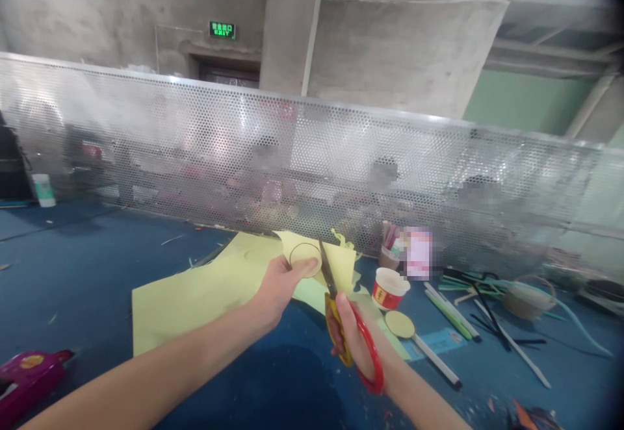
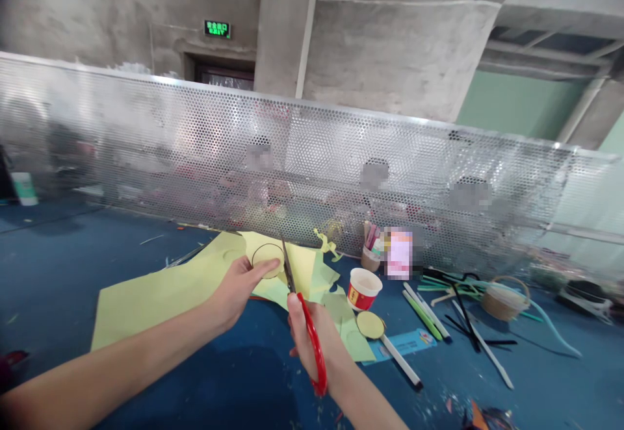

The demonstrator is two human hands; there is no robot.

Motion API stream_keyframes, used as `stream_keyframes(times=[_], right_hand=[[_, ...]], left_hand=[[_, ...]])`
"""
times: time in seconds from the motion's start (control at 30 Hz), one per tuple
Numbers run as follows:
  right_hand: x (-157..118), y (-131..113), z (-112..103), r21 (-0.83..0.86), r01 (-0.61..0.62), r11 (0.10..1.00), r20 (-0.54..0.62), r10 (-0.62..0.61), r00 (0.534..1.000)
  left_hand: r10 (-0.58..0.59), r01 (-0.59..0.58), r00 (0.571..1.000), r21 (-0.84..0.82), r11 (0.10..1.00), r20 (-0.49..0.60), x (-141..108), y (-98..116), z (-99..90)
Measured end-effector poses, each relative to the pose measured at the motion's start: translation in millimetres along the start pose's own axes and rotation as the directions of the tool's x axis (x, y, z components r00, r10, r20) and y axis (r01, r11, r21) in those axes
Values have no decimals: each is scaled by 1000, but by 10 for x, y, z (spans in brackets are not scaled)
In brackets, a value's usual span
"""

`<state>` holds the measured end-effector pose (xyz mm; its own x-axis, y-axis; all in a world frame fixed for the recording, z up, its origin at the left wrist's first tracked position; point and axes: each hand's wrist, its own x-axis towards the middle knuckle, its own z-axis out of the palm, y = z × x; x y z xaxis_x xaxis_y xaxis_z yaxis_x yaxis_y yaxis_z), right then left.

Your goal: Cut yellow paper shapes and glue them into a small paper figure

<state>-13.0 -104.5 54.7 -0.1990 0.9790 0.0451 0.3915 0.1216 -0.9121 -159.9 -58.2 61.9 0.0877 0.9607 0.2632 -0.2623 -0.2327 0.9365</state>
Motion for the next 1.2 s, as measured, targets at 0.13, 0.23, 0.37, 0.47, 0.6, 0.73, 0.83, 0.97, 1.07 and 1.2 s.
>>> stream_keyframes(times=[0.13, 0.23, 0.37, 0.47, 0.6, 0.73, 0.83, 0.97, 1.07, 1.2], right_hand=[[9, 10, 2, -3, -12, 1000, -14, 12, 1000], [16, 30, 6, 5, -9, 1000, -13, 9, 1000], [18, 32, 2, -1, -8, 1000, -15, 8, 1000], [21, 27, -9, -13, -5, 1000, -7, 5, 1000], [20, 18, -17, -33, -9, 999, -7, 9, 1000], [5, -4, -11, -26, -18, 999, -21, 17, 1000], [-3, -13, -5, -41, -29, 999, -28, 28, 999], [-4, -8, -3, -42, -23, 999, -31, 21, 999], [-2, -1, -5, -33, -20, 999, -36, 18, 999], [0, -2, -11, -35, -39, 999, -50, 37, 998]], left_hand=[[-10, 10, 1000, -14, 1000, -4, 5, 8, 0], [-9, 9, 1000, -27, 1000, 4, 8, 17, 2], [-14, 14, 1000, -1, 1000, -13, 21, 18, -14], [-12, 13, 1000, 19, 1000, -21, 40, 10, -35], [-21, 22, 999, 25, 999, -34, 65, 8, -53], [-36, 38, 998, 34, 999, -53, 70, 19, -54], [-48, 49, 997, 15, 999, -58, 73, 16, -55], [-55, 57, 995, 22, 998, -79, 87, 17, -56], [-29, 34, 994, 45, 998, -105, 97, 34, -52], [-8, 18, 990, 72, 997, -144, 107, 50, -50]])
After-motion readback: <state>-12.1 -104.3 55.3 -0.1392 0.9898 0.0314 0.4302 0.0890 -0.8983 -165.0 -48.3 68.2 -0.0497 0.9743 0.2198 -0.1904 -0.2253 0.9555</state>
